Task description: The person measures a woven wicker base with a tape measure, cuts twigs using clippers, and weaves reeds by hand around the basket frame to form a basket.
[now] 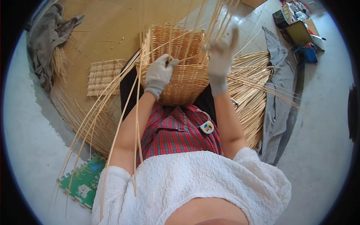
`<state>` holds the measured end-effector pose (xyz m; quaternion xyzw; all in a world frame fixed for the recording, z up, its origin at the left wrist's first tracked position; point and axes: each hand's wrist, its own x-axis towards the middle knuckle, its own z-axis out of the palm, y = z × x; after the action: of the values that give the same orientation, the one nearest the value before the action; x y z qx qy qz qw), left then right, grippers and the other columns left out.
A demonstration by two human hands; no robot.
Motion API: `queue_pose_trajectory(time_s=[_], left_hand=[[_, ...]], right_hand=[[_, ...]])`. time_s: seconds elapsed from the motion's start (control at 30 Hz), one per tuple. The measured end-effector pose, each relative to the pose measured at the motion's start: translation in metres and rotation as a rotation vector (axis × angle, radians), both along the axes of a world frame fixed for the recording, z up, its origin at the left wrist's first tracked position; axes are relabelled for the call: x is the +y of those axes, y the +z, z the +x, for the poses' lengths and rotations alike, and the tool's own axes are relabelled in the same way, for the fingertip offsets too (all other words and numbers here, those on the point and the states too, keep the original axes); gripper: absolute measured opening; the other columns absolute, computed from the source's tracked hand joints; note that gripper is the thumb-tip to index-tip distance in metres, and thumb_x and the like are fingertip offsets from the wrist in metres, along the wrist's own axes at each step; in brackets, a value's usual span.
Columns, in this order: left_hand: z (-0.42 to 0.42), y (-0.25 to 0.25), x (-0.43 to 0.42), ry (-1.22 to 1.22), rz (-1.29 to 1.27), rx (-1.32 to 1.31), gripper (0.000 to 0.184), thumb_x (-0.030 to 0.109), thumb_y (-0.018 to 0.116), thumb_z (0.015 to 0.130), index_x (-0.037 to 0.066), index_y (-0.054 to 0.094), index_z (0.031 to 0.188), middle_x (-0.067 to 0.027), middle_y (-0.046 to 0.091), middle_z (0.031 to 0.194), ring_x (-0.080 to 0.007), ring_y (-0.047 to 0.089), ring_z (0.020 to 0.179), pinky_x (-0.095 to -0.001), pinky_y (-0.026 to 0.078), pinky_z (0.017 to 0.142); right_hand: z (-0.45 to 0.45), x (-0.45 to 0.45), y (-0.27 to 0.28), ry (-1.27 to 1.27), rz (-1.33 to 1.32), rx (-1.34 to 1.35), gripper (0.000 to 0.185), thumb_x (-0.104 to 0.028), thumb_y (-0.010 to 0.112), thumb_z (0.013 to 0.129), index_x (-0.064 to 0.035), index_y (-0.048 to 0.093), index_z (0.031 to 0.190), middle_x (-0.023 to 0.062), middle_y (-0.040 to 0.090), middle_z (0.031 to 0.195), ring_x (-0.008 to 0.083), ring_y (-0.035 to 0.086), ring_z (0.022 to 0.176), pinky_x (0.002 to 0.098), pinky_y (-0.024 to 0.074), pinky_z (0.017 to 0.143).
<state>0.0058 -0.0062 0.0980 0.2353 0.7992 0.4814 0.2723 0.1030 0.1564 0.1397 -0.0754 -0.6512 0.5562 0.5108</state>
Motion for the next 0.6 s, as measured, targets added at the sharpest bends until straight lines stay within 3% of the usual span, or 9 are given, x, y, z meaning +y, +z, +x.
queue_pose_trajectory(time_s=[0.03,0.1,0.13,0.23,0.27,0.3,0.37,0.47,0.6], left_hand=[[0.009,-0.001,0.001,-0.002,0.018,-0.004,0.023,0.032,0.063,0.097,0.009,0.063,0.097,-0.0094,0.067,0.078,-0.023,0.063,0.054,-0.037,0.051,0.057],[0.03,-0.004,0.007,0.327,0.261,0.692,0.03,0.026,0.065,0.093,0.014,0.061,0.119,-0.0153,0.063,0.117,-0.0281,0.065,0.064,-0.0415,0.055,0.064],[0.036,-0.007,0.01,0.129,0.163,1.031,0.055,0.016,0.061,0.09,0.022,0.046,0.143,-0.0196,0.048,0.136,-0.0334,0.067,0.072,-0.0452,0.058,0.072],[0.081,0.002,0.041,-0.354,-0.225,0.561,0.074,0.015,0.066,0.088,0.033,0.035,0.153,-0.0189,0.048,0.133,-0.0359,0.069,0.082,-0.0464,0.057,0.079],[0.087,0.01,0.052,-0.317,-0.379,0.594,0.068,0.012,0.058,0.091,0.041,0.038,0.15,-0.0187,0.046,0.135,-0.0375,0.069,0.082,-0.0465,0.058,0.075],[0.084,0.01,0.057,-0.332,-0.378,0.61,0.068,0.012,0.058,0.091,0.041,0.038,0.15,-0.0187,0.046,0.135,-0.0375,0.069,0.082,-0.0465,0.058,0.075],[0.073,0.005,0.058,-0.418,-0.425,0.599,0.064,0.01,0.052,0.094,0.04,0.04,0.149,-0.0185,0.045,0.14,-0.0372,0.069,0.077,-0.0459,0.058,0.071],[0.069,-0.025,0.055,-0.379,-0.323,0.745,0.068,0.005,0.046,0.094,0.043,0.036,0.15,-0.0211,0.045,0.143,-0.0324,0.069,0.067,-0.0442,0.057,0.061],[0.065,0.01,0.051,-0.51,-0.393,0.73,0.074,0.004,0.05,0.092,0.046,0.035,0.151,-0.0244,0.035,0.154,-0.0325,0.071,0.071,-0.0442,0.059,0.063]], right_hand=[[0.034,-0.005,-0.023,-0.11,-0.112,-0.107,0.034,0.0,0.054,0.094,-0.0028,0.055,0.127,0.0112,0.069,0.102,0.0184,0.066,0.082,0.0335,0.0572,0.076],[0.063,0.01,-0.042,-0.225,-0.204,-0.208,0.026,-0.002,0.057,0.095,-0.0016,0.058,0.12,0.0091,0.069,0.097,0.0175,0.065,0.081,0.0331,0.0564,0.074],[0.077,0.015,-0.051,-0.358,-0.104,-0.345,0.021,-0.004,0.059,0.094,-0.0017,0.06,0.116,0.0084,0.068,0.095,0.0175,0.065,0.081,0.0327,0.0555,0.074],[0.073,0.022,-0.015,-0.497,0.317,-0.593,0.011,-0.012,0.066,0.093,-0.0042,0.065,0.102,0.0043,0.063,0.084,0.0167,0.062,0.077,0.0338,0.053,0.073],[0.058,0.039,-0.01,-0.475,0.482,-0.571,0.01,-0.014,0.066,0.094,-0.0055,0.065,0.101,0.0033,0.062,0.08,0.0163,0.061,0.074,0.0335,0.0526,0.072],[0.047,0.069,-0.022,-0.494,0.473,-0.564,0.01,-0.014,0.066,0.094,-0.0055,0.065,0.101,0.0033,0.062,0.08,0.0163,0.061,0.074,0.0335,0.0526,0.072],[0.044,0.124,-0.049,-0.005,-0.636,-0.266,0.013,-0.015,0.059,0.099,-0.005,0.063,0.106,0.0031,0.06,0.077,0.0143,0.057,0.067,0.0328,0.0521,0.067],[0.09,0.096,-0.034,-0.416,-0.369,-0.205,0.016,-0.012,0.049,0.102,-0.0054,0.059,0.113,0.0035,0.057,0.074,0.0124,0.054,0.063,0.0305,0.0525,0.064],[0.128,0.051,-0.018,-0.136,-0.214,-0.204,0.024,-0.015,0.051,0.102,-0.0039,0.056,0.123,0.0052,0.061,0.079,0.0166,0.064,0.076,0.0363,0.0583,0.079]])
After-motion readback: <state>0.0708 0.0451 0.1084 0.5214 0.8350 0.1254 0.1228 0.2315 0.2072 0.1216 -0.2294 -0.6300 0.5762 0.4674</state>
